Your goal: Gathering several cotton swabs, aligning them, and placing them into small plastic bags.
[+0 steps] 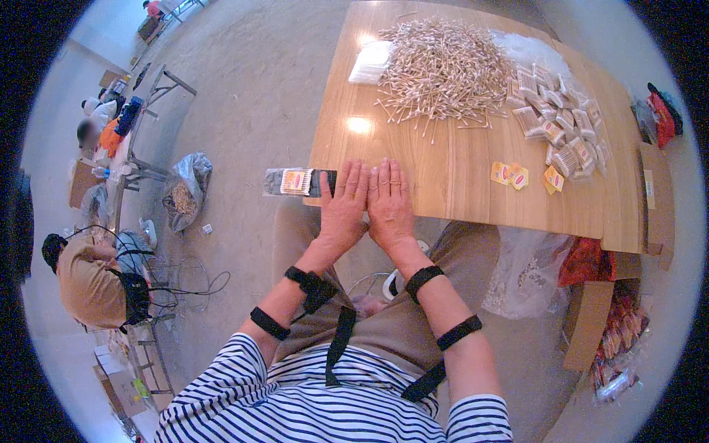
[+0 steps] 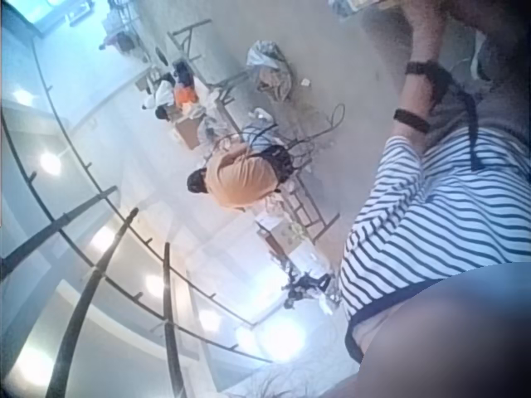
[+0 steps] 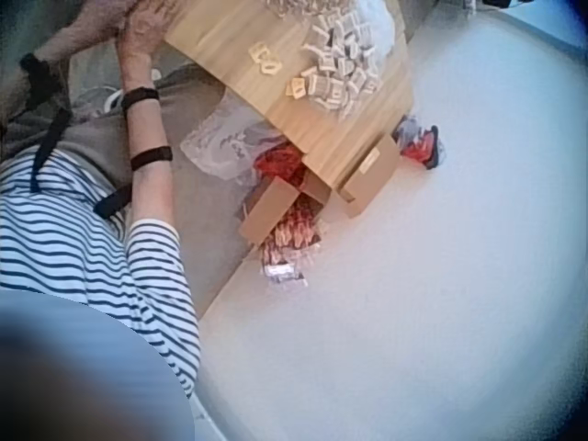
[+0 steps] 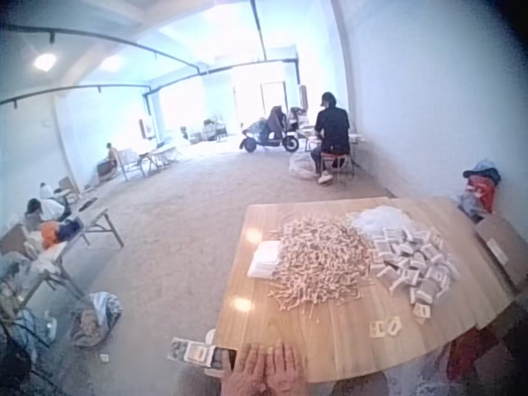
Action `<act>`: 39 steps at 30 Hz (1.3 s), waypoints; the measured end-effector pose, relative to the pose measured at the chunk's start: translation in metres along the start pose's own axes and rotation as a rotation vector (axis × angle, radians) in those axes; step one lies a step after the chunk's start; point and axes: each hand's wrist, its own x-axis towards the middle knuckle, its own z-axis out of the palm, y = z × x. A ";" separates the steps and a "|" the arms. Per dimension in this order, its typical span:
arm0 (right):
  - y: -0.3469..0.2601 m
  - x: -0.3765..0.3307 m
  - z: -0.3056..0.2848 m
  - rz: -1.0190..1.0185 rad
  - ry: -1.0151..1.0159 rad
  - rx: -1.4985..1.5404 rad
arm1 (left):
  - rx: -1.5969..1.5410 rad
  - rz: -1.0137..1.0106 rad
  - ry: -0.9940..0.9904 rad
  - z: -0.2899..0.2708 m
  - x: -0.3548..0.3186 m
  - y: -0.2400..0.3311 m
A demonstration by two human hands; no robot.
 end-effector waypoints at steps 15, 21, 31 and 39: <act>0.013 -0.008 -0.019 0.170 -0.163 -0.006 | -0.108 -0.081 -0.103 -0.011 0.002 0.011; 0.017 -0.003 -0.012 0.177 -0.143 0.000 | -0.063 -0.084 -0.121 -0.009 0.001 0.011; 0.008 -0.010 0.005 0.029 0.010 -0.025 | -0.013 -0.110 -0.029 0.004 0.002 0.013; -0.002 -0.008 0.011 0.000 0.005 -0.006 | 0.103 -0.081 -0.005 0.008 0.001 0.010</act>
